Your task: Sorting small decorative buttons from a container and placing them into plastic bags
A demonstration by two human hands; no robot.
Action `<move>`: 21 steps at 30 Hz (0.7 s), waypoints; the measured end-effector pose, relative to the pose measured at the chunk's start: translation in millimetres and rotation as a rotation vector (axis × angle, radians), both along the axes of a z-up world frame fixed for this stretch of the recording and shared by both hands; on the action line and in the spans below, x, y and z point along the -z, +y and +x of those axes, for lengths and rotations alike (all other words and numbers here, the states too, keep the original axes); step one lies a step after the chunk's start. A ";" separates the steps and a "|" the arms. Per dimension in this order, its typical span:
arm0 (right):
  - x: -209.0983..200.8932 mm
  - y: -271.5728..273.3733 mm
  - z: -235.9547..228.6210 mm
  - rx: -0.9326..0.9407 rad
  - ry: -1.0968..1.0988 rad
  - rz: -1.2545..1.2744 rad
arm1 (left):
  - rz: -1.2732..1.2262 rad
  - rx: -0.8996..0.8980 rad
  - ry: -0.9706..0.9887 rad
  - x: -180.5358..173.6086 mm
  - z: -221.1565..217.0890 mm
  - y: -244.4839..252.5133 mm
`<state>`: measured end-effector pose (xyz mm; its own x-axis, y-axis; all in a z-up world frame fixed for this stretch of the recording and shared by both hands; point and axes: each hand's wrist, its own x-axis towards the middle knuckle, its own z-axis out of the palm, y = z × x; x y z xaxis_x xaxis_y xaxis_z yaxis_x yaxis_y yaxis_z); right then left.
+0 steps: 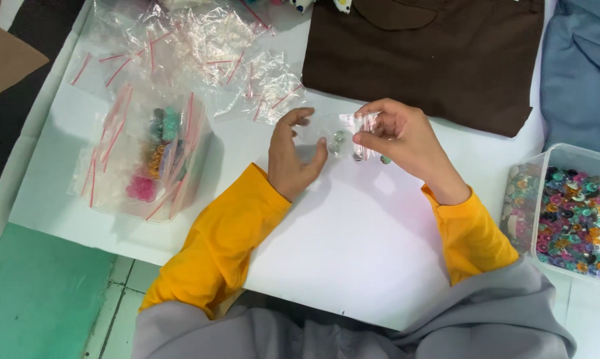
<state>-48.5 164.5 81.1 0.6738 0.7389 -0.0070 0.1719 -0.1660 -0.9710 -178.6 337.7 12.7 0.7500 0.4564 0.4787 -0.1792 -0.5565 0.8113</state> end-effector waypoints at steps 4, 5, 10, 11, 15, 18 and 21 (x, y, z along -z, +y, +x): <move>12.7 5.2 -0.9 -0.039 0.005 -0.026 | 0.499 -0.016 -0.157 5.0 3.9 6.0; 15.6 7.5 -2.2 -0.054 -0.010 -0.024 | 0.610 -0.023 -0.134 2.7 2.0 3.7; 19.5 12.5 -12.2 -0.092 -0.024 -0.035 | 0.738 0.045 -0.091 10.7 3.2 4.0; 16.3 12.8 -14.3 -0.092 -0.031 -0.040 | 0.713 0.060 -0.097 12.0 3.7 4.8; 8.1 11.5 -18.7 -0.104 -0.067 -0.040 | 0.670 0.082 -0.101 9.7 3.5 4.5; -3.7 9.9 -19.9 -0.141 -0.125 -0.075 | 0.633 0.076 -0.111 16.4 6.1 5.5; -6.9 8.8 -12.5 -0.171 -0.161 -0.066 | 0.549 0.128 -0.131 20.8 8.0 7.4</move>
<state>-61.0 173.3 88.1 0.5349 0.8440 0.0380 0.3543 -0.1833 -0.9170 -170.6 345.1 -8.2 0.7010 0.0247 0.7127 -0.3523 -0.8569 0.3763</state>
